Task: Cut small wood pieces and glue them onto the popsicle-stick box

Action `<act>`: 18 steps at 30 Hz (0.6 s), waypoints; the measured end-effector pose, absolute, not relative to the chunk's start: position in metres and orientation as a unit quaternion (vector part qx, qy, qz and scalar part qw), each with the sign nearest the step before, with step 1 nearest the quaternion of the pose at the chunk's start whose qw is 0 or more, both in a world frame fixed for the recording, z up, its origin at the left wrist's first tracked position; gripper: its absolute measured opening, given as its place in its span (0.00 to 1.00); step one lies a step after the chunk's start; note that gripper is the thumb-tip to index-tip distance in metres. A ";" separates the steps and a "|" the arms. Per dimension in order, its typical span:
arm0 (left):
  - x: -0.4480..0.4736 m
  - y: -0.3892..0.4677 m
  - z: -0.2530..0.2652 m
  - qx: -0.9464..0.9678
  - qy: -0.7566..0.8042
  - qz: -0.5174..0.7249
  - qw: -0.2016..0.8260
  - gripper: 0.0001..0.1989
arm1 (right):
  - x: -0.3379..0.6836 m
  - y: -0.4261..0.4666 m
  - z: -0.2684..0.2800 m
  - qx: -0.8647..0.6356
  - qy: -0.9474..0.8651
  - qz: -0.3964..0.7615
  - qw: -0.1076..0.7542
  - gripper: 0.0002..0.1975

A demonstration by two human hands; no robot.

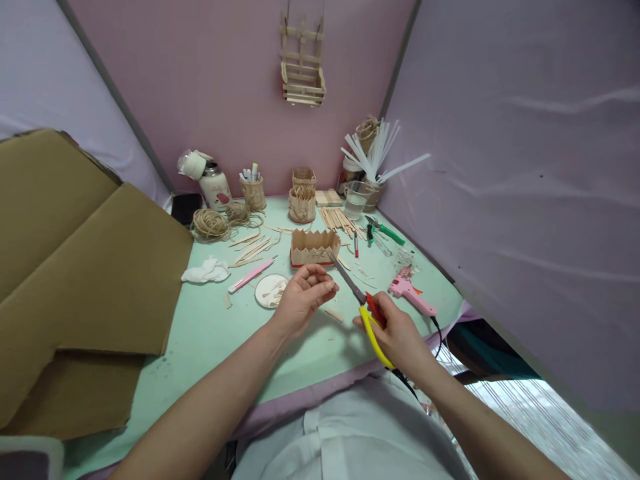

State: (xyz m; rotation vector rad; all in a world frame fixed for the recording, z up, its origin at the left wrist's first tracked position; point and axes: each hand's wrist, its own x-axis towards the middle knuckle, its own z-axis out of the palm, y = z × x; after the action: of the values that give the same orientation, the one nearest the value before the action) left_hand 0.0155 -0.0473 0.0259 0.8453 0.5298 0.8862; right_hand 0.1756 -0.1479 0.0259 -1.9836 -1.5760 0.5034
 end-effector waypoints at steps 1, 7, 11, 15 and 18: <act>0.015 -0.047 0.027 0.392 0.252 0.409 0.784 0.14 | 0.177 -0.145 0.026 -0.747 -0.582 0.175 0.268 0.13; 0.016 -0.046 0.026 0.389 0.273 0.412 0.777 0.15 | 0.168 -0.132 0.014 -0.767 -0.620 0.098 0.133 0.08; 0.016 -0.044 0.021 0.389 0.265 0.408 0.782 0.16 | 0.160 -0.131 0.005 -0.732 -0.667 0.055 0.126 0.09; 0.016 -0.043 0.019 0.384 0.260 0.385 0.798 0.16 | 0.162 -0.130 0.017 -0.697 -0.672 0.080 0.238 0.11; 0.016 -0.044 0.019 0.373 0.250 0.360 0.818 0.18 | 0.161 -0.129 0.032 -0.633 -0.624 0.163 0.429 0.15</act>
State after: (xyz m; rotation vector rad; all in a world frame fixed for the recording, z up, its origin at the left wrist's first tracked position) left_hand 0.0161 -0.0445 0.0191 0.7953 0.5333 0.7678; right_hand 0.1608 -0.1288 0.0325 -1.5790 -1.5567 0.4068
